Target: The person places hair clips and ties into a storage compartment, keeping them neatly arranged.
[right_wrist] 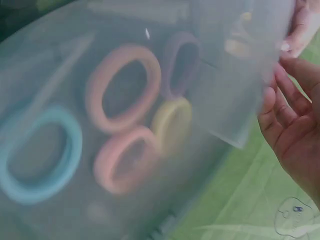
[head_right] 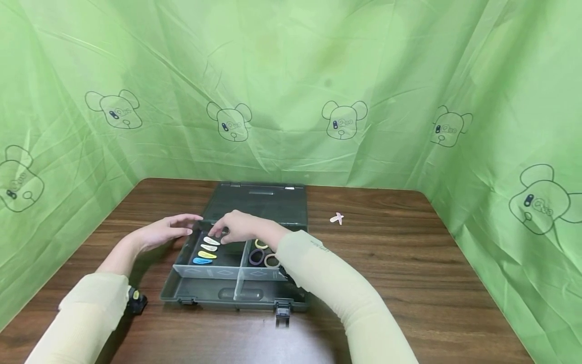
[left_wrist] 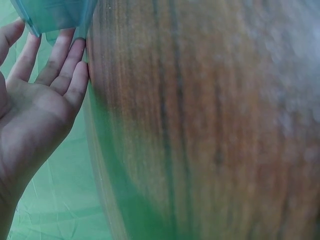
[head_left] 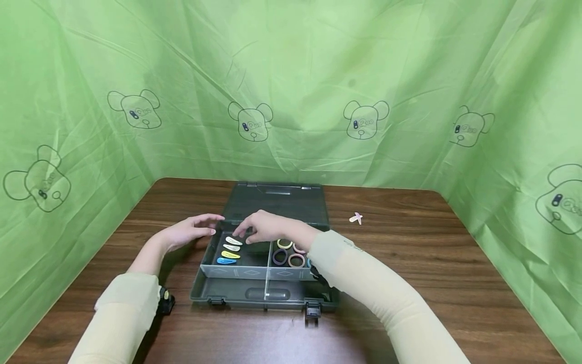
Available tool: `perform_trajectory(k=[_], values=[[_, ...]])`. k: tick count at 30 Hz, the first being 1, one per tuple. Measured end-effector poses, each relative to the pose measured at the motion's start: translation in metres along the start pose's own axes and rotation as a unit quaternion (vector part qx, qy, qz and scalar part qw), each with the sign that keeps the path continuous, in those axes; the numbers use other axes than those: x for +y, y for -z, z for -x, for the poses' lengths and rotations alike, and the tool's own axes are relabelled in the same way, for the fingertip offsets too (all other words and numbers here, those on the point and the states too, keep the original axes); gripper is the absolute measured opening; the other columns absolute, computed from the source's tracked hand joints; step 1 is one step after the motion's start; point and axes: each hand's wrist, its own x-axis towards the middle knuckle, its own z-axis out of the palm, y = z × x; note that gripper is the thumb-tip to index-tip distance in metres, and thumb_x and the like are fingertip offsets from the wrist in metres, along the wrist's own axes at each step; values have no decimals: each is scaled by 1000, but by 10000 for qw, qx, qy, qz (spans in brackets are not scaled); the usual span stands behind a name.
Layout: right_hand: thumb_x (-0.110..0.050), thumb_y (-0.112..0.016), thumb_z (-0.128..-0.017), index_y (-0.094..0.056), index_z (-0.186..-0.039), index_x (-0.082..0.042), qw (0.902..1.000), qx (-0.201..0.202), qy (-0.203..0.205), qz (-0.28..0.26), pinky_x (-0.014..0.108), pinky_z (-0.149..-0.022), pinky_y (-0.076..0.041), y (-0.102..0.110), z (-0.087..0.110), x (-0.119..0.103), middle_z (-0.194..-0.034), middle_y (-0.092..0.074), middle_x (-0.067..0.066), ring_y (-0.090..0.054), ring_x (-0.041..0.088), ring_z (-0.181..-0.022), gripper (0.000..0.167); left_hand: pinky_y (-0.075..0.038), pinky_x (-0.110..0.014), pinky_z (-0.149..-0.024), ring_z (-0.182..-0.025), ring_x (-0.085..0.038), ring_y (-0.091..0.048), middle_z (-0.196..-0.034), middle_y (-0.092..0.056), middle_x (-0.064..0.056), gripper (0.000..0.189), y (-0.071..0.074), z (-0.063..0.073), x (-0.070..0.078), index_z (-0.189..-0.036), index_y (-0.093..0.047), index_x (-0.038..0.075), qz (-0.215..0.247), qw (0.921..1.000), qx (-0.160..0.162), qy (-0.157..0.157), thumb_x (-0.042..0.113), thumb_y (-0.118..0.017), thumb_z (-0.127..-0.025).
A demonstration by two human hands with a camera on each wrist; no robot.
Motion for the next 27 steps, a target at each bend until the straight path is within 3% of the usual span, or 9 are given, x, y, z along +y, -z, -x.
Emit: perform_trajectory(k=[4,11,15,22,27], values=[[-13,-66,-89,-64,-123,-15,9997,-45,-7,-226,17,-74,-45,12,18,-3,-112,-68,3,-61,7,-79,34,-28,-49,-106,-131,-34,-35,-143,-40,-18,51,0,-1,-1,-141,-41,12,-14,10000,18,14,25,-58,-95],[-16,-65,-89,-65,-120,-18,9997,69,17,-229,18,-70,-46,32,51,-2,-106,-68,-4,-62,6,-75,31,-35,-30,-100,-128,-32,-39,-140,-43,-18,52,0,1,0,-141,-42,12,21,10000,51,21,25,-59,-94],[-15,-65,-89,-66,-120,-15,9997,192,142,-75,20,-69,-46,42,71,-1,-105,-69,-3,-58,5,-73,30,-36,-26,-98,-130,-33,-36,-143,-39,-18,52,1,3,1,-141,-42,12,-29,10000,49,-22,26,-59,-94],[-15,-65,-89,-66,-119,-13,9981,520,282,143,30,-76,-51,58,110,6,-105,-69,-3,-60,4,-79,30,-35,-31,-100,-131,-34,-36,-144,-38,-18,52,0,2,1,-141,-42,13,-29,10000,46,-33,26,-59,-94],[-18,-66,-89,-66,-120,-17,9955,919,8,224,30,-77,-51,66,142,18,-111,-68,-5,-60,2,-82,31,-32,-40,-104,-132,-32,-36,-145,-38,-15,51,0,2,1,-140,-44,17,-44,10000,62,59,29,-60,-93]])
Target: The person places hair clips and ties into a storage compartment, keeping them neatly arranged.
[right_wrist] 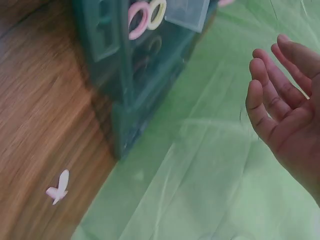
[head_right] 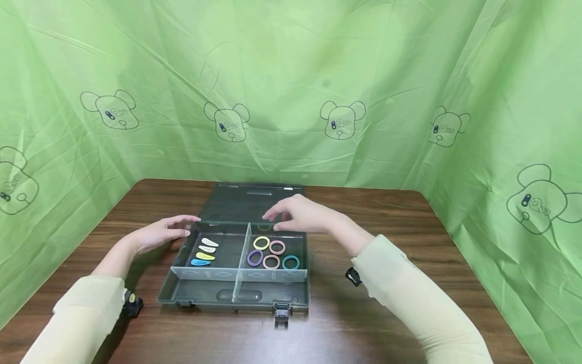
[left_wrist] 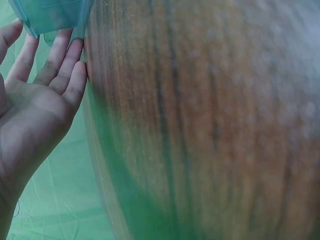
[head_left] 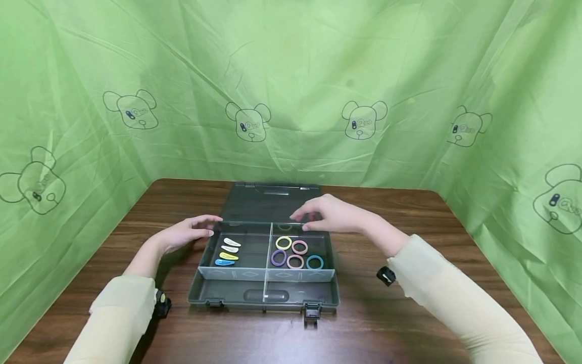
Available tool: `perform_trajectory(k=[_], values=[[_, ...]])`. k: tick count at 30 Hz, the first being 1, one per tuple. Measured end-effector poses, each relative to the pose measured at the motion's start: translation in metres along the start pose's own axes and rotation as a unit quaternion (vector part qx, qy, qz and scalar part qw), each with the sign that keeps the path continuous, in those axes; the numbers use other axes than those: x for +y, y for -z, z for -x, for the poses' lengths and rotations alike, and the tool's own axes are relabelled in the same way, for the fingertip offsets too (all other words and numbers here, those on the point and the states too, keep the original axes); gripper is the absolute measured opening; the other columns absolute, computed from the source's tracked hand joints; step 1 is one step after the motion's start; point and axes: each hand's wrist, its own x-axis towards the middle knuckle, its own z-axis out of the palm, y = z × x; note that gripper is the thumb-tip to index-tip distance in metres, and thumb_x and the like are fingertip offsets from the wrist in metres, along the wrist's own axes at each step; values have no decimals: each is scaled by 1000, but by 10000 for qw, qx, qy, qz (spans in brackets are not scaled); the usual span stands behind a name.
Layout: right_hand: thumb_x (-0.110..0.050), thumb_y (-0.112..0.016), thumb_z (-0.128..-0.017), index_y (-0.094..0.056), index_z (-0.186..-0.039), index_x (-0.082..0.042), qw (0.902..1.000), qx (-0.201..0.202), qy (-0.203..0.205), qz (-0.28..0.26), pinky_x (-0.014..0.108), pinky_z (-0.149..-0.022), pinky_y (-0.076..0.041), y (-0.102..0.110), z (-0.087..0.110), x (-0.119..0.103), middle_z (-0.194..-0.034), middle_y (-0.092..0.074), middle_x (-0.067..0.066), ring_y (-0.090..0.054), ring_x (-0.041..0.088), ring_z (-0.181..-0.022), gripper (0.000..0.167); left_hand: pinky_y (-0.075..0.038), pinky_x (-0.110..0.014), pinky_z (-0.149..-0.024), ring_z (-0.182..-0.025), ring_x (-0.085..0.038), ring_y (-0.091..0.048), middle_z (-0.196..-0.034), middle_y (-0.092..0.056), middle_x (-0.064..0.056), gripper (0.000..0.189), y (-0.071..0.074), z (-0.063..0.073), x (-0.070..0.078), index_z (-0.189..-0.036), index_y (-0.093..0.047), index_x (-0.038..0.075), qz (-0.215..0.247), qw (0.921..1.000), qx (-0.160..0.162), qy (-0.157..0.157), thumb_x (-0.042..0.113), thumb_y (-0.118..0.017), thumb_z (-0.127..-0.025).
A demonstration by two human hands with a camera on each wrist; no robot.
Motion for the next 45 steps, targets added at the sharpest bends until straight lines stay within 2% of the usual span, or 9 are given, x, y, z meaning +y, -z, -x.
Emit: perform_trajectory(k=[4,7,14,20,25,29,37,45], values=[[-19,-67,-89,-66,-119,-18,9979,486,-431,-77,28,-73,-51,6,25,13,-111,-68,-3,-61,5,-79,30,-34,-36,-102,-131,-33,-37,-145,-39,-16,52,-1,-1,0,-141,-43,16,-8,10000,-5,-48,29,-60,-93],[-18,-68,-88,-67,-117,-18,9916,952,-851,-209,31,-71,-52,6,43,27,-109,-69,-3,-62,6,-80,29,-36,-28,-99,-131,-34,-36,-144,-38,-18,52,-2,0,-2,-140,-43,13,19,9999,-11,-98,27,-60,-93],[-13,-70,-85,-68,-113,-14,9649,1896,-1785,-352,27,-61,-50,-4,71,65,-96,-71,2,-63,13,-73,28,-36,-20,-94,-130,-35,-35,-143,-39,-19,51,-3,3,-4,-140,-43,11,66,9999,21,-128,24,-60,-94],[-8,-69,-85,-69,-109,-7,9416,2414,-2335,-257,35,-73,-51,-23,84,102,-95,-72,7,-67,18,-82,24,-35,-19,-95,-131,-35,-34,-144,-39,-18,51,-2,3,-5,-140,-43,13,85,9999,8,-129,27,-59,-94],[-9,-70,-83,-70,-103,-4,9295,2716,-2494,-101,38,-74,-50,-37,91,130,-88,-73,9,-68,21,-82,21,-35,-23,-97,-131,-33,-35,-144,-39,-16,50,0,2,-4,-140,-44,16,69,9999,10,-82,27,-59,-93],[-10,-71,-83,-71,-101,-3,9232,2737,-2697,-25,40,-76,-49,-47,93,148,-87,-73,9,-68,23,-82,20,-34,-27,-99,-132,-32,-34,-145,-38,-15,51,0,0,-4,-140,-44,17,76,10000,11,-61,29,-60,-93],[-7,-71,-82,-71,-99,0,9205,2379,-3099,-2,46,-84,-46,-54,88,166,-90,-73,13,-67,30,-90,19,-35,-20,-96,-132,-32,-33,-145,-38,-14,51,0,-2,-5,-139,-45,17,165,9998,35,-114,28,-61,-93],[-10,-73,-80,-72,-94,-2,9154,2023,-3479,-119,34,-75,-44,-58,83,171,-85,-73,8,-63,20,-81,16,-36,-23,-96,-126,-26,-39,-142,-40,-16,51,0,-1,-5,-140,-44,14,2,9999,65,-125,27,-60,-93]])
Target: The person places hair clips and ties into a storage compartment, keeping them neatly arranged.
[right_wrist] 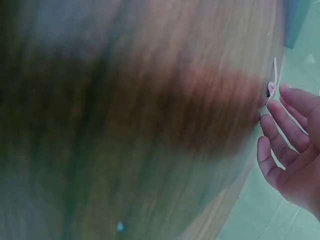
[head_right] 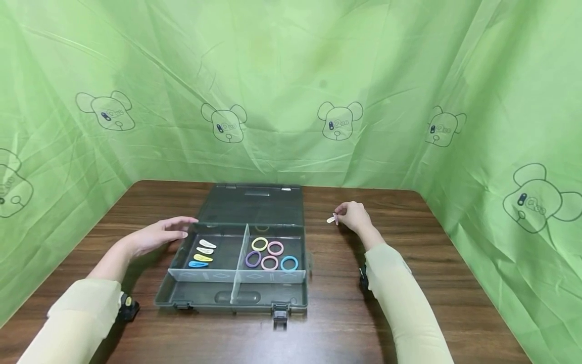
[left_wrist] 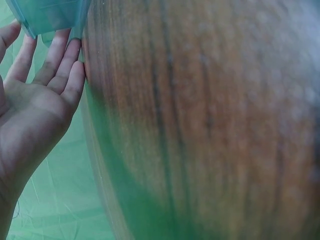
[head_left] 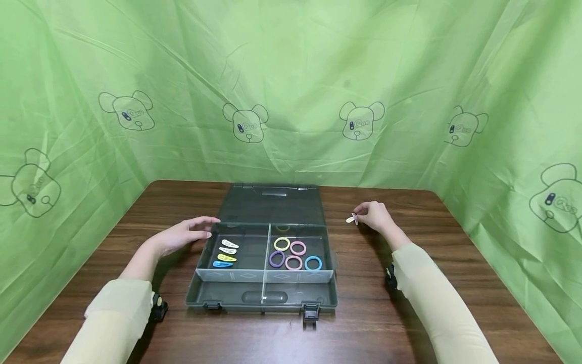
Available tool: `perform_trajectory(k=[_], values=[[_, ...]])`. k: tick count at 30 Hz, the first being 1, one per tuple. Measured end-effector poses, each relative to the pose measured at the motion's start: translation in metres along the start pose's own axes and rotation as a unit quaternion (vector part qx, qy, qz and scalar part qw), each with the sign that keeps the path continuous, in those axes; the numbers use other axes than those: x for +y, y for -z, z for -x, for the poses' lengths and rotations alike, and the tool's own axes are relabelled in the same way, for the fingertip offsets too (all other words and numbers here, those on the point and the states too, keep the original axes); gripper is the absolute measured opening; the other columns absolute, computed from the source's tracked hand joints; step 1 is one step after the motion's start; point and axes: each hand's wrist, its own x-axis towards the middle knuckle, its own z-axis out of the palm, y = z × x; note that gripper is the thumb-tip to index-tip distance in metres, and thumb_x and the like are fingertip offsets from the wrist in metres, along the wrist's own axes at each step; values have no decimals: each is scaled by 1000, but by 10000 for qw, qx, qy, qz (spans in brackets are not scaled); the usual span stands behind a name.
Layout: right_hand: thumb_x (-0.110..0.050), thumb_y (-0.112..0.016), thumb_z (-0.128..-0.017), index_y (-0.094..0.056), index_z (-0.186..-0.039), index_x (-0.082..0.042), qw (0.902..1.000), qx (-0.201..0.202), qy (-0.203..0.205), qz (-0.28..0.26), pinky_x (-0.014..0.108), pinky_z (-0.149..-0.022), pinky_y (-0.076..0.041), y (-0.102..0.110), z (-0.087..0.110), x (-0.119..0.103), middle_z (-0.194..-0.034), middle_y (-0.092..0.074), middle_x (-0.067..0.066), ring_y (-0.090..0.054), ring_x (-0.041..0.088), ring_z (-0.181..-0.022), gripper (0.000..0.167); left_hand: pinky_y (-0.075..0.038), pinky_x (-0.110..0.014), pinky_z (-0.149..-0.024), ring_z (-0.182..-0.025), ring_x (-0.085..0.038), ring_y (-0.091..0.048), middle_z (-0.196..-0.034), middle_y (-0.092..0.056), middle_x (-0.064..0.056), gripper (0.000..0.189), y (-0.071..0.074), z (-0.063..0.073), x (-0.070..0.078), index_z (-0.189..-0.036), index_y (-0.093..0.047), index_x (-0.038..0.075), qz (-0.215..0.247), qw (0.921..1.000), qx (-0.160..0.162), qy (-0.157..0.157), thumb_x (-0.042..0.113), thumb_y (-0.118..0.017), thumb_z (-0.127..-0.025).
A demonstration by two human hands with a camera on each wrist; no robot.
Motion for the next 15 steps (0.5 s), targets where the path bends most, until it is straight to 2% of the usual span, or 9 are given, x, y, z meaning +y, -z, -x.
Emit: perform_trajectory(k=[5,15], values=[[-12,-74,-79,-73,-93,-2,9999,-100,34,-27,31,-71,-43,-1,0,-5,-84,-73,9,-62,17,-77,17,-37,-23,-95,-126,-26,-39,-141,-41,-17,51,0,1,-1,-140,-44,13,-6,10000,-8,-11,27,-59,-94],[-11,-75,-78,-74,-90,-4,9997,-69,-7,230,34,-70,-44,-1,-1,-7,-82,-73,8,-62,18,-75,13,-34,-36,-101,-129,-32,-37,-143,-40,-16,50,0,1,3,-140,-44,16,-64,10000,-8,31,28,-59,-94]])
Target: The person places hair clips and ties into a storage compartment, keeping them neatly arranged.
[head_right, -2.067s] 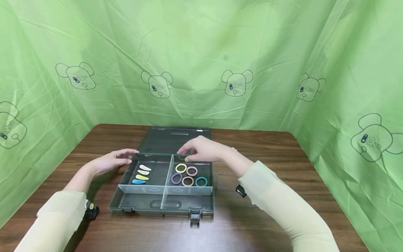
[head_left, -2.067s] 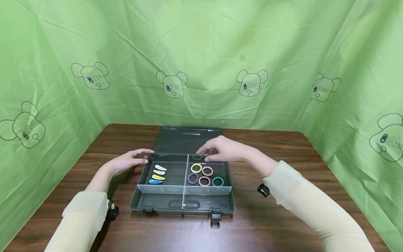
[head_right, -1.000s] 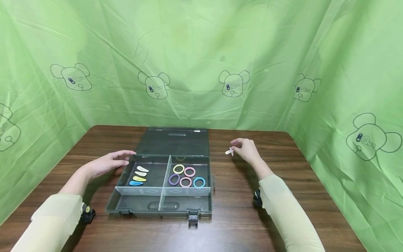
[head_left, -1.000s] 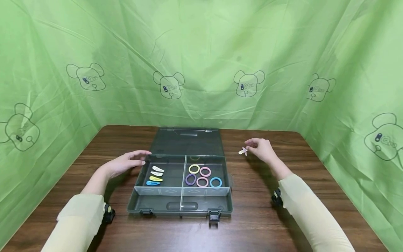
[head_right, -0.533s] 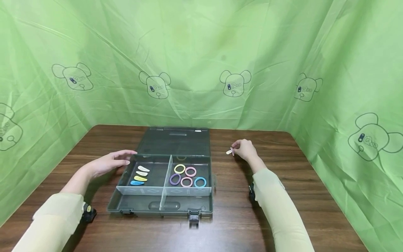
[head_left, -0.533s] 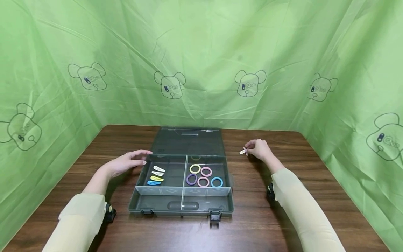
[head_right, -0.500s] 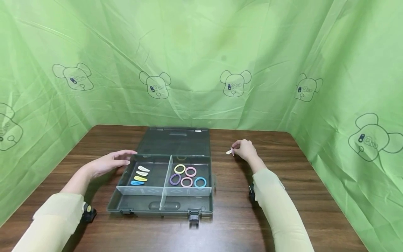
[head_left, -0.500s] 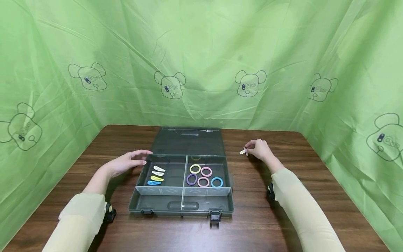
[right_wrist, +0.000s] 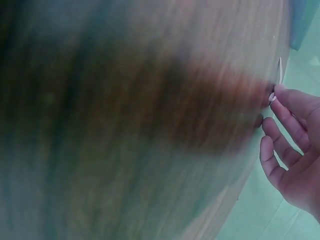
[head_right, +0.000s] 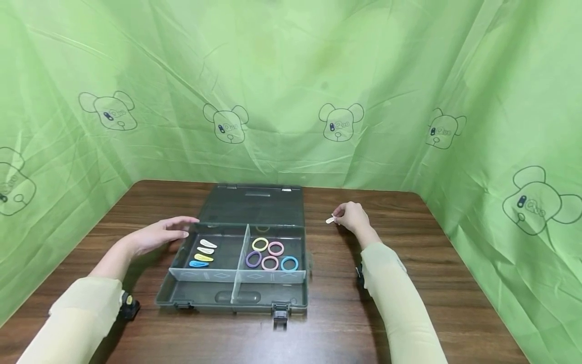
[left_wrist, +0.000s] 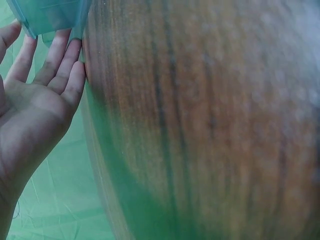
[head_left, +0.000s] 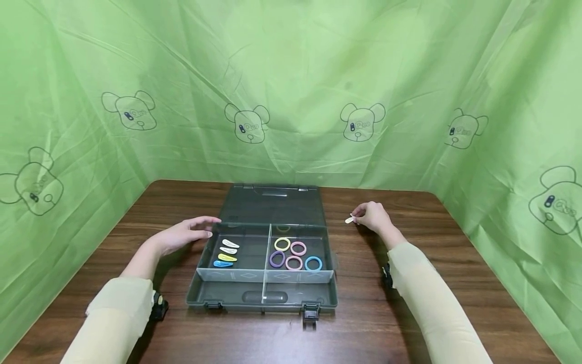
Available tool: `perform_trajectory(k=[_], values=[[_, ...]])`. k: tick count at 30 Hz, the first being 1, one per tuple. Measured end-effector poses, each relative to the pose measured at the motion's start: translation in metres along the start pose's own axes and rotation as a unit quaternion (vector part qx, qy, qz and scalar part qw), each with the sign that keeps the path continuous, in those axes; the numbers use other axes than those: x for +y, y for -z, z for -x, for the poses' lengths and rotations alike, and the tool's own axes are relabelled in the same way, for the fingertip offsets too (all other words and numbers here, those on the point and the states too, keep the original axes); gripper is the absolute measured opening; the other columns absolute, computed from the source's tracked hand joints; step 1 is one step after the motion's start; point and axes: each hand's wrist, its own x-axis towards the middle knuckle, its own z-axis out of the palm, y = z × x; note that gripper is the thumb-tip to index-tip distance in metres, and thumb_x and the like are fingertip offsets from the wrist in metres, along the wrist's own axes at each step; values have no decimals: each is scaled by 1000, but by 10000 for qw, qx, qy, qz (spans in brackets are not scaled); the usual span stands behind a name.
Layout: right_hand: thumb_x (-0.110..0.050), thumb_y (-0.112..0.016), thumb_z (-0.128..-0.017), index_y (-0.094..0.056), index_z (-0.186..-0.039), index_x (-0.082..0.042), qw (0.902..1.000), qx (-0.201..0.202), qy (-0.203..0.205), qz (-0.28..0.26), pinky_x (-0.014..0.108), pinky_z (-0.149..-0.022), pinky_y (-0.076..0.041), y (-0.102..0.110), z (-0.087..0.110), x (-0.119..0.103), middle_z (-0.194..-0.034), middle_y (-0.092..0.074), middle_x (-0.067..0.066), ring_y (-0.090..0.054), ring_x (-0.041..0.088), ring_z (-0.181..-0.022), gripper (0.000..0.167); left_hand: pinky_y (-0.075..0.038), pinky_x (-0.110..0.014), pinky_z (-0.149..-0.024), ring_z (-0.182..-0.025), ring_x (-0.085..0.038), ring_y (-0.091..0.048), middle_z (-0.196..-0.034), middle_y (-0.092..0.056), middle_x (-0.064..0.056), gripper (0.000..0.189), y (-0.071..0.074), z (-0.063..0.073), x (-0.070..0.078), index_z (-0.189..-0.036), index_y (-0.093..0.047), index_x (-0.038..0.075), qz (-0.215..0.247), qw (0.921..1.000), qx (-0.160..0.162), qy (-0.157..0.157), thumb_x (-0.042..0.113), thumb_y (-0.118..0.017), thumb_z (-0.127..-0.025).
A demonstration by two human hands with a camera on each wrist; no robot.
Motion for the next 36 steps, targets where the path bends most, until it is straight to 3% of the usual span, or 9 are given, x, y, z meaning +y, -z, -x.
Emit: perform_trajectory(k=[16,23,29,32,36], values=[[-5,-69,-78,-75,-83,-5,9983,356,139,451,45,-76,-47,-5,1,1,-79,-72,8,-64,29,-81,8,-25,-49,-107,-135,-37,-30,-146,-35,-19,50,-2,-1,-2,-140,-43,13,221,9997,-65,-79,25,-58,-94],[-31,-71,-84,-75,-82,-11,9969,328,-349,632,48,-70,-48,-3,-1,5,-84,-72,6,-64,31,-86,21,-23,-51,-108,-136,-38,-29,-147,-34,-18,50,-2,-1,-3,-141,-42,13,246,9996,-81,-57,25,-58,-95],[-34,-72,-83,-75,-84,-11,9967,292,-425,621,46,-68,-47,1,-2,4,-84,-72,6,-62,28,-81,23,-24,-50,-107,-135,-37,-29,-147,-34,-18,51,-1,-1,-2,-141,-42,13,245,9996,-100,-65,27,-59,-94],[-32,-73,-83,-75,-83,-11,9978,303,-307,503,43,-67,-46,3,-1,0,-82,-72,5,-61,25,-77,21,-25,-49,-107,-135,-37,-30,-147,-35,-19,51,-1,-1,-2,-141,-43,13,213,9997,-83,-71,27,-59,-94],[-16,-72,-80,-75,-82,-8,9994,225,-12,257,37,-67,-44,8,-1,-5,-76,-72,3,-58,20,-72,8,-28,-46,-106,-134,-35,-32,-146,-36,-17,49,0,0,-2,-141,-43,15,126,9999,-32,-12,25,-58,-95]])
